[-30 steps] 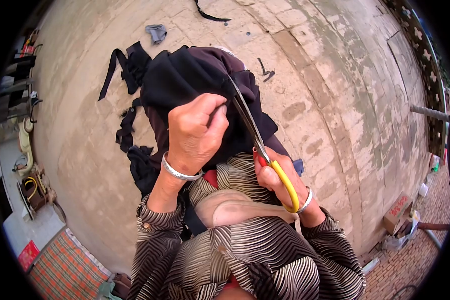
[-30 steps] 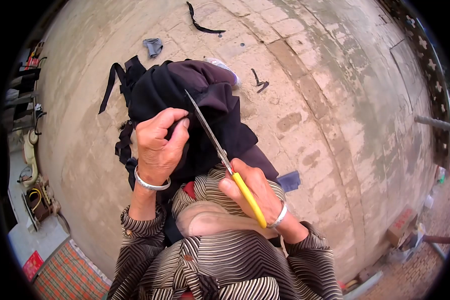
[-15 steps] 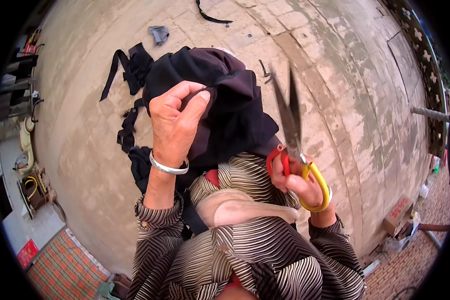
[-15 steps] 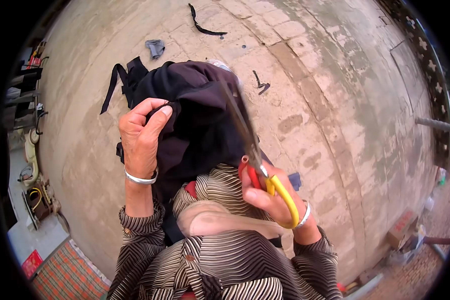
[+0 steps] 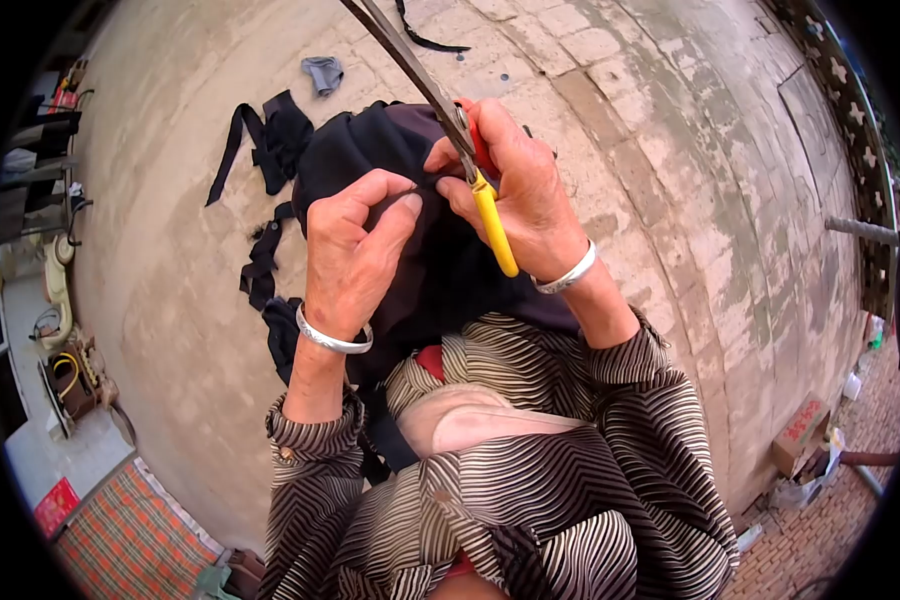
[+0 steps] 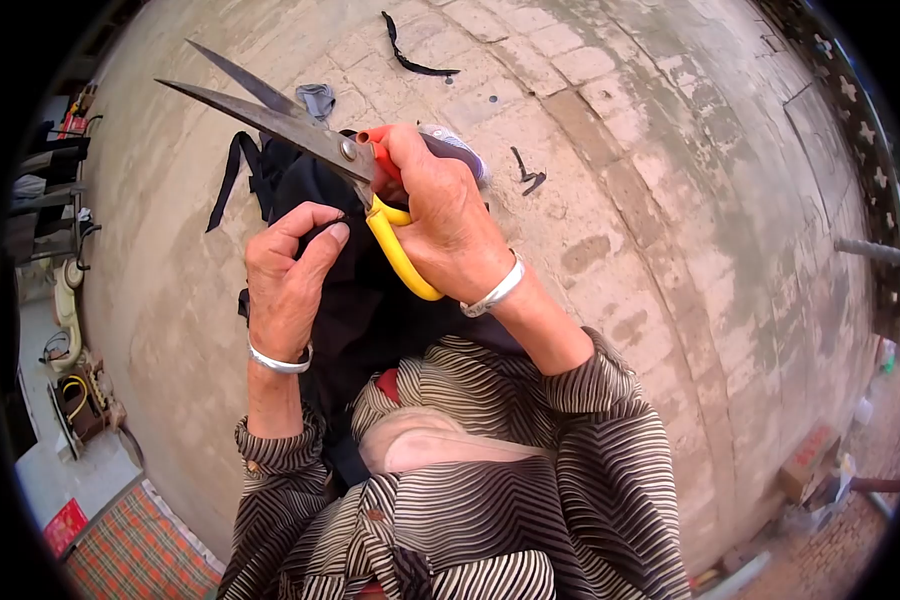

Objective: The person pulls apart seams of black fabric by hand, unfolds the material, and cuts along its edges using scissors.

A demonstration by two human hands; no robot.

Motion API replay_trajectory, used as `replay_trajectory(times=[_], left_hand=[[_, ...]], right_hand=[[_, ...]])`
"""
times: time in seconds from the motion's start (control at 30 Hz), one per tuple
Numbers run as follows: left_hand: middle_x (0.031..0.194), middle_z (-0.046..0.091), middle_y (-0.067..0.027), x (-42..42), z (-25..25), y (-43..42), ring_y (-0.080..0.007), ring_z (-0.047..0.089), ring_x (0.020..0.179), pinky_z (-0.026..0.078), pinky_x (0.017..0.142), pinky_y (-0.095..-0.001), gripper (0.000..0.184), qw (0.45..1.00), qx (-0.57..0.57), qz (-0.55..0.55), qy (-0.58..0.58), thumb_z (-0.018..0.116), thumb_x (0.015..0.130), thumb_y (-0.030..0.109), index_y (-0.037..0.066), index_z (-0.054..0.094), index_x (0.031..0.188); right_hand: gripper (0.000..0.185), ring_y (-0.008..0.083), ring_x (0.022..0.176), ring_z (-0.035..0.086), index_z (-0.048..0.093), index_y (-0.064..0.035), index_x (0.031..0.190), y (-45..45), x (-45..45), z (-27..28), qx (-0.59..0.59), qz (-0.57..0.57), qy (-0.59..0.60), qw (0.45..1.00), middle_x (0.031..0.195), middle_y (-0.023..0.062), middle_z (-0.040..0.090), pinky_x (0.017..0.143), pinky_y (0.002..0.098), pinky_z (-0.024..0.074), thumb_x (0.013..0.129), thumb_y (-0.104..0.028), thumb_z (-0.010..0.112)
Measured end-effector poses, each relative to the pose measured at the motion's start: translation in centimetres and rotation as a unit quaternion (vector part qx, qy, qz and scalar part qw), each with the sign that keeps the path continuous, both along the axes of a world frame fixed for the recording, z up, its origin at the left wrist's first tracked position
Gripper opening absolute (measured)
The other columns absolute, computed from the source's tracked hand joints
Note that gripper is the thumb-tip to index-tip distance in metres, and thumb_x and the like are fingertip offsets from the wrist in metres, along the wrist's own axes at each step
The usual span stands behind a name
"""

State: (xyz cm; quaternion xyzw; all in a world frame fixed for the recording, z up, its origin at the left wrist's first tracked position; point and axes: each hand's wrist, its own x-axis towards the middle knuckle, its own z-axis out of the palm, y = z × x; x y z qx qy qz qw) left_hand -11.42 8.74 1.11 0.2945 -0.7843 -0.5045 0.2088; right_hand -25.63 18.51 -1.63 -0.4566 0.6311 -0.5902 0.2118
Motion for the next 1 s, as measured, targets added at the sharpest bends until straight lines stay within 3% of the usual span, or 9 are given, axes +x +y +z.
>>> replay_trajectory(times=[0.03, 0.07, 0.33, 0.43, 0.53, 0.63, 0.77, 0.87, 1.0], left_hand=[[0.062, 0.054, 0.0009, 0.0, 0.0, -0.1, -0.0028, 0.047, 0.059, 0.040, 0.053, -0.0214, 0.009, 1.000, 0.001, 0.001, 0.000, 0.062, 0.086, 0.003, -0.006, 0.062, 0.086], [0.062, 0.054, 0.0012, 0.1, -0.1, -0.2, -0.0027, 0.047, 0.059, 0.039, 0.052, -0.0214, 0.009, 1.000, 0.011, 0.003, 0.003, 0.062, 0.086, 0.003, -0.006, 0.062, 0.087], [0.070, 0.052, 0.0086, 0.8, -0.7, -0.4, -0.0018, 0.043, 0.063, 0.033, 0.054, -0.0190, 0.009, 0.997, 0.053, 0.050, 0.015, 0.065, 0.086, 0.002, -0.006, 0.066, 0.090], [0.068, 0.051, 0.0087, 0.9, -1.1, 0.0, -0.0018, 0.042, 0.061, 0.032, 0.052, -0.0191, 0.009, 0.998, -0.002, 0.052, 0.037, 0.066, 0.086, 0.002, -0.007, 0.067, 0.089], [0.067, 0.051, 0.0078, 1.0, -1.4, 0.2, -0.0019, 0.042, 0.060, 0.031, 0.052, -0.0194, 0.009, 0.996, -0.024, 0.060, 0.061, 0.067, 0.086, 0.002, -0.007, 0.067, 0.089], [0.061, 0.057, -0.0016, 1.3, -1.6, 0.0, -0.0041, 0.050, 0.058, 0.041, 0.053, -0.0207, 0.009, 0.995, -0.002, 0.075, 0.067, 0.064, 0.085, -0.001, -0.009, 0.066, 0.090], [0.072, 0.063, -0.0044, 1.0, -2.4, -0.4, -0.0063, 0.054, 0.064, 0.043, 0.058, -0.0212, 0.009, 0.991, 0.018, 0.070, 0.111, 0.065, 0.083, -0.002, -0.009, 0.065, 0.089], [0.078, 0.064, -0.0052, 0.7, -2.5, -0.6, -0.0086, 0.056, 0.067, 0.045, 0.060, -0.0220, 0.009, 0.989, 0.012, 0.061, 0.132, 0.065, 0.082, -0.003, -0.009, 0.065, 0.089], [0.078, 0.062, -0.0044, 0.3, -1.6, 0.2, -0.0084, 0.054, 0.069, 0.044, 0.062, -0.0212, 0.009, 0.995, -0.046, 0.044, 0.081, 0.065, 0.082, -0.006, -0.009, 0.064, 0.090]], right_hand=[[0.041, 0.0169, 0.077, 0.062, 0.048, -0.0005, 0.112, -0.5, -0.1, -0.3, 0.010, 0.014, -0.007, 1.000, 0.089, 0.0076, 0.066, 0.074, 0.0280, 0.0504, 0.075, 0.007, 0.063], [0.043, 0.0262, 0.067, 0.056, 0.047, 0.0016, 0.111, -1.0, 0.1, -1.0, -0.024, 0.008, -0.014, 1.000, 0.079, 0.0134, 0.055, 0.062, 0.0293, 0.0455, 0.073, 0.009, 0.065], [0.041, 0.0194, 0.066, 0.050, 0.048, -0.0010, 0.110, -1.7, 0.3, -1.9, -0.016, -0.008, -0.035, 0.999, 0.078, 0.0090, 0.054, 0.063, 0.0281, 0.0447, 0.073, 0.008, 0.065], [0.042, 0.0174, 0.069, 0.050, 0.049, -0.0016, 0.109, -2.0, 0.4, -2.1, 0.000, -0.040, -0.023, 0.999, 0.079, 0.0079, 0.053, 0.064, 0.0277, 0.0444, 0.072, 0.009, 0.065], [0.041, 0.0186, 0.068, 0.051, 0.050, -0.0015, 0.108, -2.2, 0.7, -1.8, -0.010, -0.070, -0.002, 0.998, 0.078, 0.0080, 0.052, 0.064, 0.0280, 0.0446, 0.071, 0.010, 0.065], [0.040, 0.0205, 0.067, 0.051, 0.051, -0.0012, 0.108, -2.3, 0.7, -1.7, 0.000, -0.077, 0.009, 0.997, 0.077, 0.0089, 0.052, 0.064, 0.0279, 0.0445, 0.071, 0.010, 0.064], [0.040, 0.0211, 0.066, 0.057, 0.053, -0.0024, 0.109, -1.0, -0.1, -0.9, -0.024, -0.153, 0.080, 0.985, 0.078, 0.0100, 0.058, 0.065, 0.0283, 0.0476, 0.073, 0.005, 0.067], [0.032, 0.0178, 0.064, 0.058, 0.051, -0.0016, 0.102, 0.7, 1.0, 0.6, 0.025, -0.185, 0.008, 0.982, 0.076, 0.0077, 0.059, 0.062, 0.0276, 0.0479, 0.075, 0.005, 0.067], [0.027, 0.0085, 0.064, 0.056, 0.044, -0.0034, 0.090, 0.8, 2.2, 0.2, -0.014, -0.065, -0.100, 0.993, 0.076, 0.0051, 0.061, 0.059, 0.0232, 0.0478, 0.078, 0.005, 0.067]])
